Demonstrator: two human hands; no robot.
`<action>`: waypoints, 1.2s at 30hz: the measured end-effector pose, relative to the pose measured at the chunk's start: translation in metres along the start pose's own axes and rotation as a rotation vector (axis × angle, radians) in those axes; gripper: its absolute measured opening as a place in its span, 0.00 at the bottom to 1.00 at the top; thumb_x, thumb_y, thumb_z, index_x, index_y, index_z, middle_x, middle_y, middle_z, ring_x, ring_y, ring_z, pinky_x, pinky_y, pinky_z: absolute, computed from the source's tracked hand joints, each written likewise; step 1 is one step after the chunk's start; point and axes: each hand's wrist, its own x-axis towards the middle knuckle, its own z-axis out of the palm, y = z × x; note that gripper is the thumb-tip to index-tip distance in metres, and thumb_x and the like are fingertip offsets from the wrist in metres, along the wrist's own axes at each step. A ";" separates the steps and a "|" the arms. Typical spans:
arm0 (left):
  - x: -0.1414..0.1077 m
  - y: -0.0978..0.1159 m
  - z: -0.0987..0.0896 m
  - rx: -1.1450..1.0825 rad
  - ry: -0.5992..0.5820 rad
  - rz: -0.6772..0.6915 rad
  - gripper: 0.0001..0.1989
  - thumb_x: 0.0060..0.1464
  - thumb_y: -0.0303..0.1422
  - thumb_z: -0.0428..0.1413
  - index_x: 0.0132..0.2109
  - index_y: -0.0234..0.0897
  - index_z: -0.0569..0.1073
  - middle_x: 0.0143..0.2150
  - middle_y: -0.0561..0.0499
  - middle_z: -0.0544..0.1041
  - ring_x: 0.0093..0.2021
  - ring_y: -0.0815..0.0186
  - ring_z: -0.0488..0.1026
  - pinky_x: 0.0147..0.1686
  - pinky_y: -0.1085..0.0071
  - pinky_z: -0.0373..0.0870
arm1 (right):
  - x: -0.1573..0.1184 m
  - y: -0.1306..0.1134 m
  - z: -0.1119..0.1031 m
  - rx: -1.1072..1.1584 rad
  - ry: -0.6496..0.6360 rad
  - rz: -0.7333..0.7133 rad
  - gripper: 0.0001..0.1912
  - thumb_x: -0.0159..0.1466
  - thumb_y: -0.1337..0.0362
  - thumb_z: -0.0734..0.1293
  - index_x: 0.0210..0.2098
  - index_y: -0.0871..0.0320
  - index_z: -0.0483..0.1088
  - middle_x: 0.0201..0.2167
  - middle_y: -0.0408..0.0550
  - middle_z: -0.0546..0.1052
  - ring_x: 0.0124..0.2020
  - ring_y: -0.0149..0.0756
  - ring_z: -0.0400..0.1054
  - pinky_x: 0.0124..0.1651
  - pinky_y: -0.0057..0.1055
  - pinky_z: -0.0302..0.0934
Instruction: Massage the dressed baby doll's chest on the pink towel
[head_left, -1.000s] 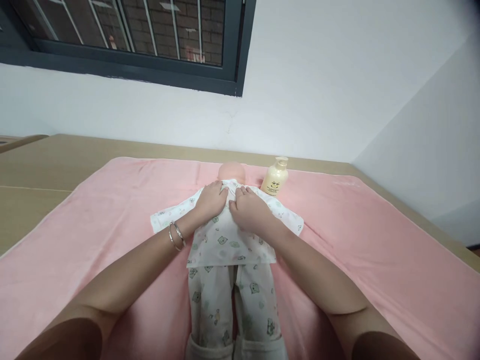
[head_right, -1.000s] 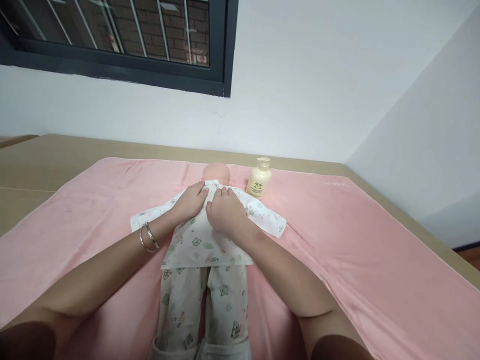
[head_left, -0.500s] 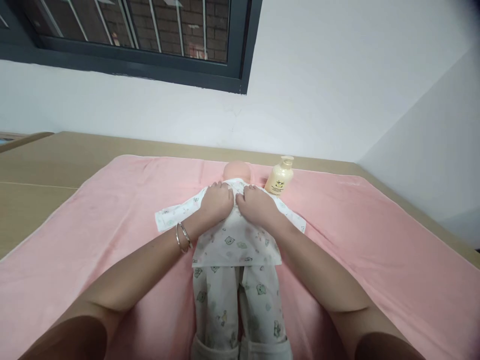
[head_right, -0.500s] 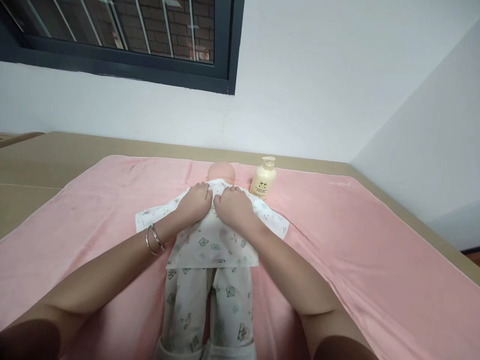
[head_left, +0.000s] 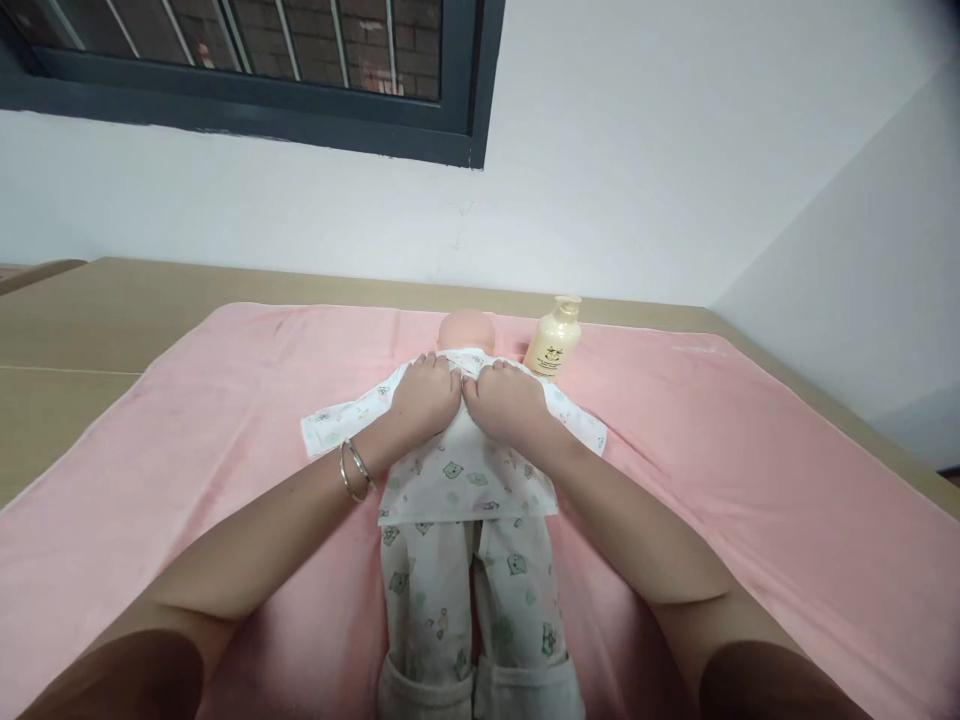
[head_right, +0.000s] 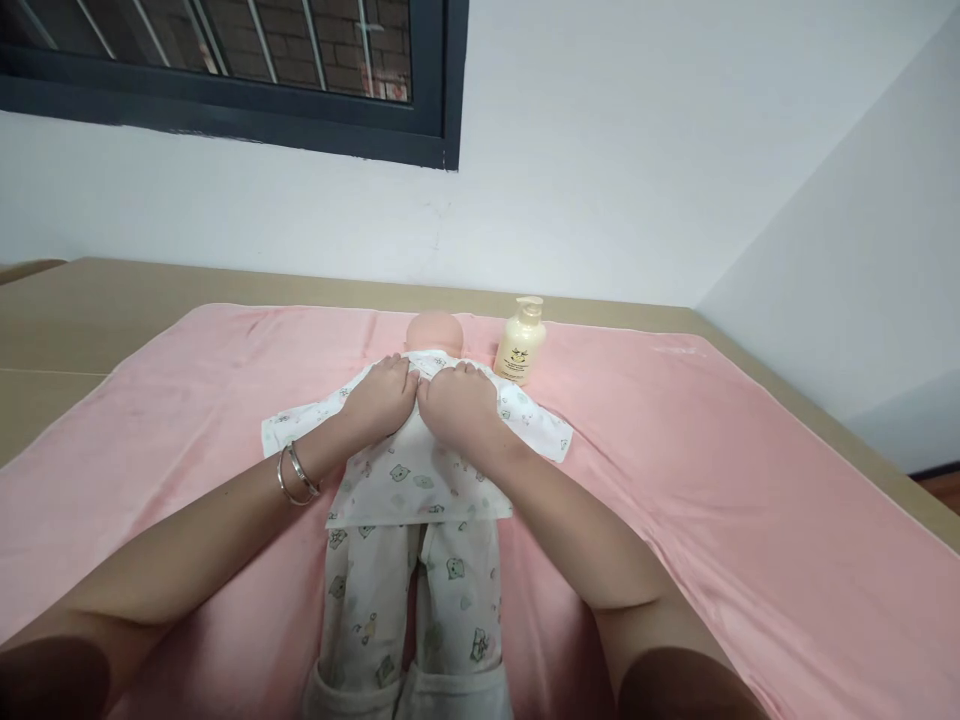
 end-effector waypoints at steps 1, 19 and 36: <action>-0.003 0.003 -0.003 0.029 -0.014 0.014 0.18 0.64 0.25 0.42 0.44 0.28 0.77 0.48 0.35 0.79 0.53 0.50 0.74 0.55 0.57 0.69 | 0.005 0.003 0.001 0.020 0.000 -0.006 0.26 0.74 0.58 0.52 0.47 0.69 0.75 0.49 0.65 0.78 0.52 0.52 0.72 0.54 0.39 0.63; 0.006 0.000 0.010 -0.180 0.095 -0.150 0.20 0.66 0.30 0.38 0.43 0.29 0.74 0.45 0.36 0.79 0.47 0.52 0.76 0.46 0.60 0.70 | 0.014 0.014 -0.005 0.073 -0.044 -0.044 0.27 0.74 0.53 0.51 0.44 0.65 0.76 0.44 0.62 0.80 0.46 0.50 0.75 0.46 0.38 0.65; 0.005 0.001 0.005 -0.312 0.093 -0.243 0.16 0.63 0.32 0.42 0.43 0.37 0.75 0.48 0.42 0.80 0.48 0.55 0.76 0.45 0.63 0.71 | 0.012 0.012 -0.005 0.059 -0.050 -0.032 0.27 0.74 0.53 0.52 0.47 0.67 0.74 0.44 0.63 0.80 0.47 0.51 0.74 0.47 0.38 0.64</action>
